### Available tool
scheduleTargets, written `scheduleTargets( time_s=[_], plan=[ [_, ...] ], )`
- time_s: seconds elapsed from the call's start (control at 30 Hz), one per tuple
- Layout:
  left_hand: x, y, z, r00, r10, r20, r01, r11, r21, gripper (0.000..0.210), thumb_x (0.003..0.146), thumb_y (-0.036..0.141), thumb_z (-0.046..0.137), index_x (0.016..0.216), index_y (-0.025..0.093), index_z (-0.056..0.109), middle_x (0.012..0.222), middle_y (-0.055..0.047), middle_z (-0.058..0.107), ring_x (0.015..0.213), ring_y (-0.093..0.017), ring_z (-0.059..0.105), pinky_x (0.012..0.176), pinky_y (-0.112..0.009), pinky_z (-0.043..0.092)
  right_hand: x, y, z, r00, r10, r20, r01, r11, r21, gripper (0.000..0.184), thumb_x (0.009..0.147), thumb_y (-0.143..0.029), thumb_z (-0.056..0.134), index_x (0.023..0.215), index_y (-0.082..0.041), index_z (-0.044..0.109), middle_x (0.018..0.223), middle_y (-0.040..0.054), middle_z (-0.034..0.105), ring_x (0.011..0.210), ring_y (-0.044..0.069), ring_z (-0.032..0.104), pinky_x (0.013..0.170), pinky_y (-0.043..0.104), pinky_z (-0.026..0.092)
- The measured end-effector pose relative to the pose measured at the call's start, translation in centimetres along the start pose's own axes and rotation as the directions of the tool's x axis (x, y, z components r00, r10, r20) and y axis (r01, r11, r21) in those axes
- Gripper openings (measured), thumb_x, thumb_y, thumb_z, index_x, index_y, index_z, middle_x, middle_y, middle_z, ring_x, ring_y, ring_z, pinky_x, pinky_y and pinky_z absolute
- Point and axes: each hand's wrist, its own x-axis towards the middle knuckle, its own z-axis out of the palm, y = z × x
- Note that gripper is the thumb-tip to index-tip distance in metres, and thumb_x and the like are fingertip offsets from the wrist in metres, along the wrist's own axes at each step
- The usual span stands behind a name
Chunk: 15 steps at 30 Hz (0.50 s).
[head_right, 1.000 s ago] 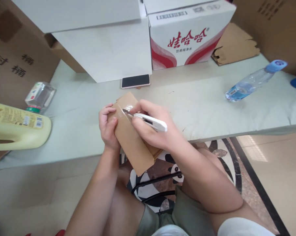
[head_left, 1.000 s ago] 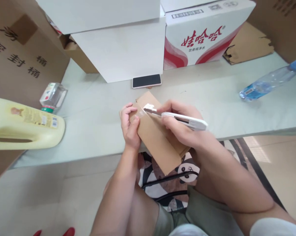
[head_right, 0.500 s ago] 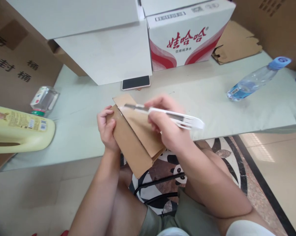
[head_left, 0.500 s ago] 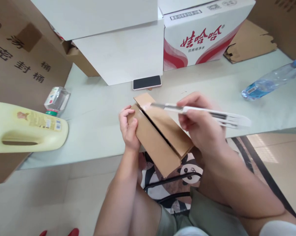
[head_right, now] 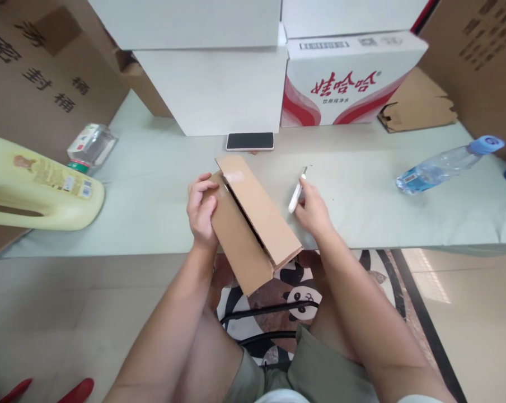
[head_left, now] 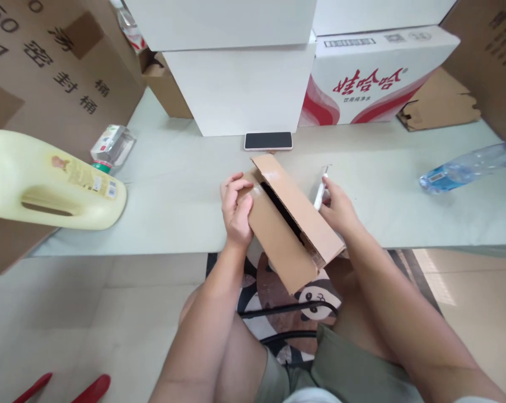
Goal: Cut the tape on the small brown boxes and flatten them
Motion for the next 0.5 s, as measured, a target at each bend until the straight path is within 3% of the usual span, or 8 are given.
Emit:
scheduleTargets(
  time_s=[0.07,0.17,0.2,0.27,0.37,0.5],
  plan=[
    [0.0,0.0,-0.5,1.000,0.013,-0.004,-0.013,1.000,-0.006,0.031,0.086,0.053,0.058,0.096,0.025,0.066,0.121,-0.009,0.058,0.123,-0.030,0.053,0.110,-0.045,0.038,-0.2,-0.3,0.1,0.998,-0.046,-0.051,0.046,0.999,-0.005,0.072,0.072,-0.024,0.059,0.144,-0.015,0.053,0.128,0.0186,0.060,0.085,0.026,0.063,0.091,0.052,0.052],
    [0.1,-0.1,-1.2,0.999,0.019,-0.028,-0.020,1.000,-0.019,0.029,0.086,0.051,0.059,0.097,0.025,0.065,0.122,-0.009,0.058,0.124,-0.030,0.053,0.111,-0.044,0.038,-1.1,-1.4,-0.2,0.992,-0.060,-0.109,0.068,0.995,0.077,0.042,0.080,-0.033,0.057,0.118,-0.019,0.067,0.107,0.0109,0.065,0.074,0.020,0.057,0.082,0.045,0.052],
    [0.2,-0.2,-1.4,0.999,0.017,-0.039,-0.018,1.000,-0.023,0.030,0.086,0.051,0.059,0.098,0.025,0.065,0.123,-0.009,0.058,0.124,-0.030,0.052,0.111,-0.044,0.037,-1.6,-1.9,-0.3,0.995,-0.054,-0.084,0.065,0.987,0.147,0.035,0.084,-0.039,0.056,0.111,-0.020,0.068,0.100,0.0082,0.066,0.071,0.019,0.056,0.078,0.042,0.052],
    [0.4,-0.5,-1.8,0.998,0.008,-0.060,-0.010,0.999,-0.034,0.032,0.086,0.053,0.058,0.100,0.024,0.064,0.123,-0.009,0.058,0.125,-0.030,0.052,0.112,-0.044,0.037,-2.5,-2.6,-0.5,0.996,-0.077,0.041,0.058,0.936,0.347,0.039,0.089,-0.052,0.050,0.107,-0.021,0.067,0.096,0.0060,0.067,0.074,0.019,0.058,0.074,0.038,0.051],
    [0.8,-1.1,-2.1,0.997,-0.023,-0.077,0.018,0.998,-0.065,0.035,0.084,0.055,0.058,0.100,0.024,0.062,0.125,-0.010,0.058,0.128,-0.031,0.052,0.113,-0.045,0.036,-3.9,-3.3,-0.4,0.959,-0.173,0.225,0.015,0.824,0.567,0.056,0.090,-0.068,0.045,0.118,-0.023,0.064,0.114,0.0080,0.068,0.099,0.023,0.064,0.086,0.040,0.053],
    [1.3,-1.6,-2.2,0.992,-0.066,-0.106,0.056,0.993,-0.100,0.037,0.083,0.056,0.057,0.101,0.025,0.060,0.128,-0.010,0.058,0.129,-0.030,0.052,0.113,-0.045,0.038,-4.9,-3.4,0.1,0.945,-0.099,0.311,-0.097,0.825,0.556,0.060,0.090,-0.070,0.049,0.133,-0.028,0.058,0.141,0.0077,0.060,0.130,0.028,0.056,0.111,0.048,0.043]
  ],
)
